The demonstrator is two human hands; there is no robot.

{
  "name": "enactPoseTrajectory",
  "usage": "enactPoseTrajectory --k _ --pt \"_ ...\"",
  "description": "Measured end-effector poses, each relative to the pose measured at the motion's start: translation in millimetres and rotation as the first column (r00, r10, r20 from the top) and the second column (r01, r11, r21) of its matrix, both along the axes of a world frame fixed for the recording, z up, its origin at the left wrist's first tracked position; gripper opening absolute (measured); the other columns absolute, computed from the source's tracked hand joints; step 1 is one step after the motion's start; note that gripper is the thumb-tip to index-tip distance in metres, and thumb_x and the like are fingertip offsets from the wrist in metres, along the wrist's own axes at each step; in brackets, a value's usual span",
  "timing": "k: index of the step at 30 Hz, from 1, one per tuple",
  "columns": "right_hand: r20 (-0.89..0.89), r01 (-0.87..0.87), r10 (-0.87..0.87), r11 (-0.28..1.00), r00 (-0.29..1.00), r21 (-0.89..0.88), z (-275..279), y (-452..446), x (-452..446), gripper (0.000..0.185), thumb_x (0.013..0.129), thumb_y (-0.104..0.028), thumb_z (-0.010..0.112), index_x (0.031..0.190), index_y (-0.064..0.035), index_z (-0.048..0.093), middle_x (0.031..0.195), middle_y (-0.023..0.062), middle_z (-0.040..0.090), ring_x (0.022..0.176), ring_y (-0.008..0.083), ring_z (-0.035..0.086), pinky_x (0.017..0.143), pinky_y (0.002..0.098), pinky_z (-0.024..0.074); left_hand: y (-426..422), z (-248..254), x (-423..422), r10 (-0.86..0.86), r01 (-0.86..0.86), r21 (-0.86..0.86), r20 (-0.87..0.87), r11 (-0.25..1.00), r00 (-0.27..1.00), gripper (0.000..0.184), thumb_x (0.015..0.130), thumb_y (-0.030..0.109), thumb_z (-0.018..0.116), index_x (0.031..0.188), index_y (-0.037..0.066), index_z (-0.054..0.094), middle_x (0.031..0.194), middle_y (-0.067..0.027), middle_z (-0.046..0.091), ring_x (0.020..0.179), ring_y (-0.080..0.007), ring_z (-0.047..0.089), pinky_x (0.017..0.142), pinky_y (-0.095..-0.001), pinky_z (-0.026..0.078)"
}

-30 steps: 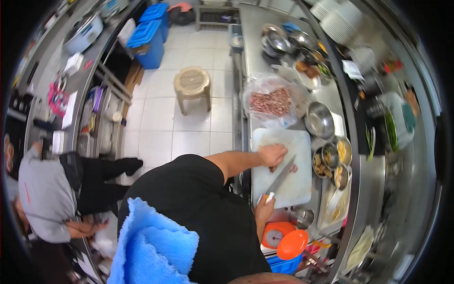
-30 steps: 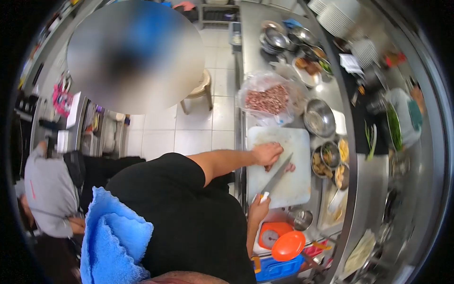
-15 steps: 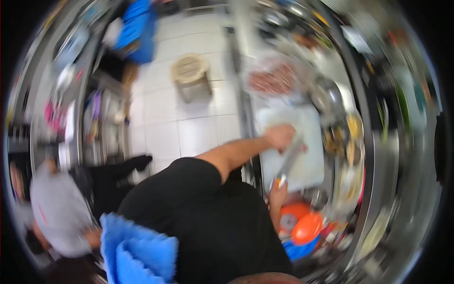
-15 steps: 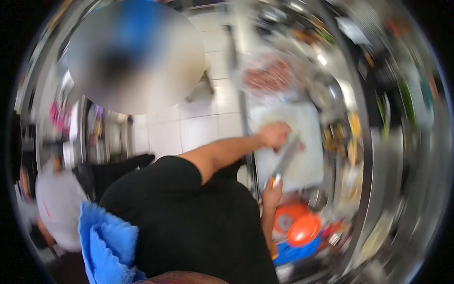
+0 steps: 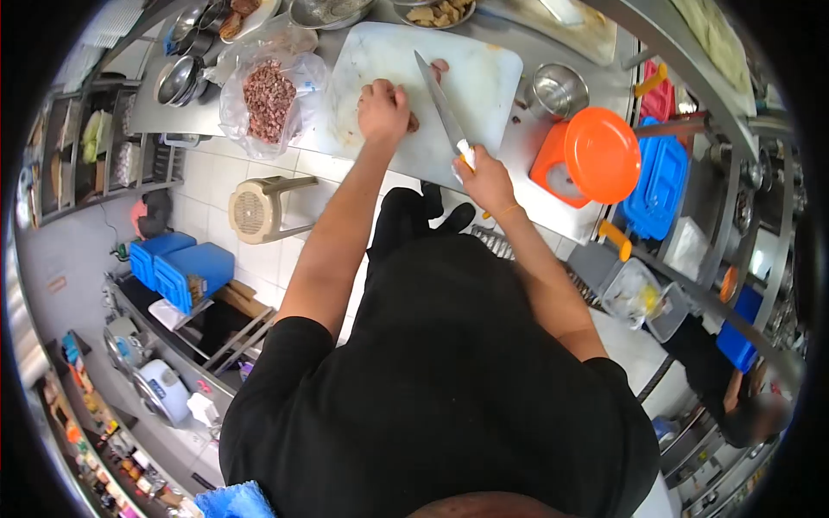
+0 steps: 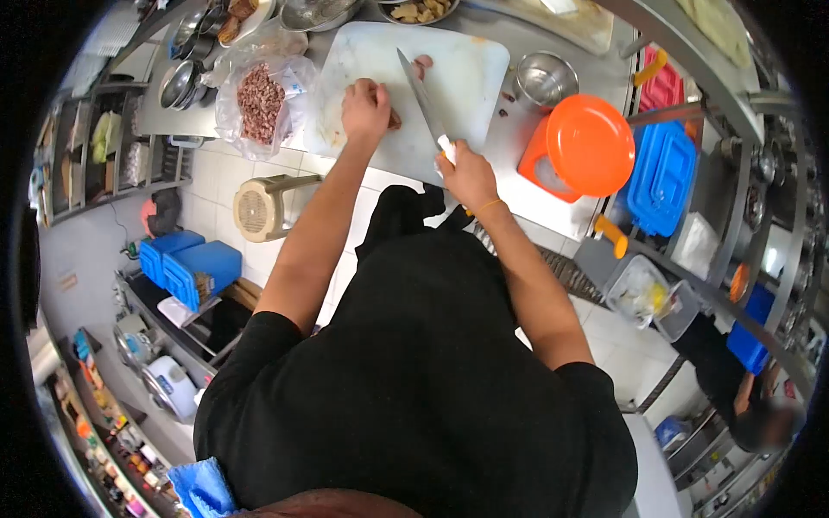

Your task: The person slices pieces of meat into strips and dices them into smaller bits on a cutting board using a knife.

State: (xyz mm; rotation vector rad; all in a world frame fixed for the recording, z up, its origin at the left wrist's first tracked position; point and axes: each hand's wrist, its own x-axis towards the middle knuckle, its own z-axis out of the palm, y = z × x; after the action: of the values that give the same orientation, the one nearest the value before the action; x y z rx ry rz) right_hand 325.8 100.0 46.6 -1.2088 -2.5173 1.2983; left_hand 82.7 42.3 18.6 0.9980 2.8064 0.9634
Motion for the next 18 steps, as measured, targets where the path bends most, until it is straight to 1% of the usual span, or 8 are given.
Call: enactPoseTrajectory --k 2,3,6,9,12,15,18 --pt "0.043 -0.043 0.042 0.999 0.998 0.027 -2 0 2 0.044 0.1 -0.038 0.065 0.118 0.0023 0.06 0.092 0.0301 0.073 0.089 0.0489 0.072 0.081 0.0565 0.0556 10 12 7 -0.038 0.043 -0.233 0.026 0.972 0.999 0.032 0.105 0.037 0.058 0.122 0.011 0.066 0.118 -0.018 0.066 0.108 -0.0409 0.065 0.096 -0.0522 0.051" --pt "0.065 -0.067 0.064 0.997 0.996 0.036 -2 -3 3 0.044 0.101 -0.038 0.065 0.119 0.0021 0.059 0.092 0.03 0.073 0.088 0.0486 0.072 0.08 0.0564 0.0558 9 21 9 -0.075 0.095 -0.243 0.089 0.965 0.993 0.035 0.104 0.039 0.061 0.122 0.009 0.065 0.118 -0.0213 0.064 0.109 -0.0422 0.065 0.097 -0.053 0.052" --pt "0.113 -0.06 0.058 0.998 0.992 0.014 20 -10 9 0.038 0.101 -0.034 0.065 0.115 0.0002 0.059 0.091 0.0287 0.073 0.088 0.0483 0.072 0.081 0.058 0.0557 -4 10 5 -0.109 0.1 0.088 0.105 0.991 0.988 0.031 0.104 0.033 0.062 0.121 0.007 0.065 0.116 -0.0204 0.064 0.104 -0.0414 0.065 0.095 -0.0504 0.053" --pt "0.185 -0.076 0.067 0.996 0.98 0.037 34 -19 17 0.033 0.101 -0.031 0.064 0.114 -0.0007 0.058 0.088 0.0262 0.073 0.086 0.0466 0.072 0.077 0.0579 0.0562 -17 4 2 -0.133 0.083 0.234 0.207 0.969 0.969 0.024 0.103 0.025 0.064 0.119 0.006 0.064 0.115 -0.0181 0.063 0.1 -0.0383 0.064 0.089 -0.0465 0.054" --pt "0.218 -0.081 0.071 0.996 0.973 0.04 48 -29 18 0.031 0.101 -0.028 0.064 0.114 -0.0014 0.058 0.086 0.0252 0.073 0.084 0.0454 0.073 0.075 0.0566 0.0569 -20 -6 4 -0.267 0.274 0.191 -0.06 0.943 0.962 0.019 0.101 0.018 0.065 0.117 0.007 0.063 0.114 -0.0161 0.061 0.096 -0.0349 0.064 0.084 -0.0442 0.055" --pt "0.237 -0.089 0.075 0.995 0.969 0.047 56 -32 21 0.029 0.101 -0.027 0.064 0.115 -0.0017 0.058 0.085 0.0249 0.073 0.081 0.0443 0.073 0.073 0.0553 0.0574 -17 -6 3 -0.282 0.262 0.228 0.061 0.938 0.958 0.018 0.1 0.016 0.066 0.115 0.007 0.062 0.114 -0.0158 0.06 0.097 -0.0341 0.064 0.081 -0.0448 0.055" --pt "0.245 -0.093 0.07 0.992 0.967 0.084 57 -33 26 0.031 0.102 -0.028 0.064 0.116 -0.0017 0.055 0.085 0.025 0.073 0.079 0.045 0.072 0.071 0.0558 0.0563 -16 -2 5 -0.293 0.292 0.264 -0.035 0.919 0.955 0.016 0.1 0.013 0.067 0.113 0.003 0.064 0.107 -0.0177 0.062 0.097 -0.0366 0.061 0.082 -0.0449 0.053"
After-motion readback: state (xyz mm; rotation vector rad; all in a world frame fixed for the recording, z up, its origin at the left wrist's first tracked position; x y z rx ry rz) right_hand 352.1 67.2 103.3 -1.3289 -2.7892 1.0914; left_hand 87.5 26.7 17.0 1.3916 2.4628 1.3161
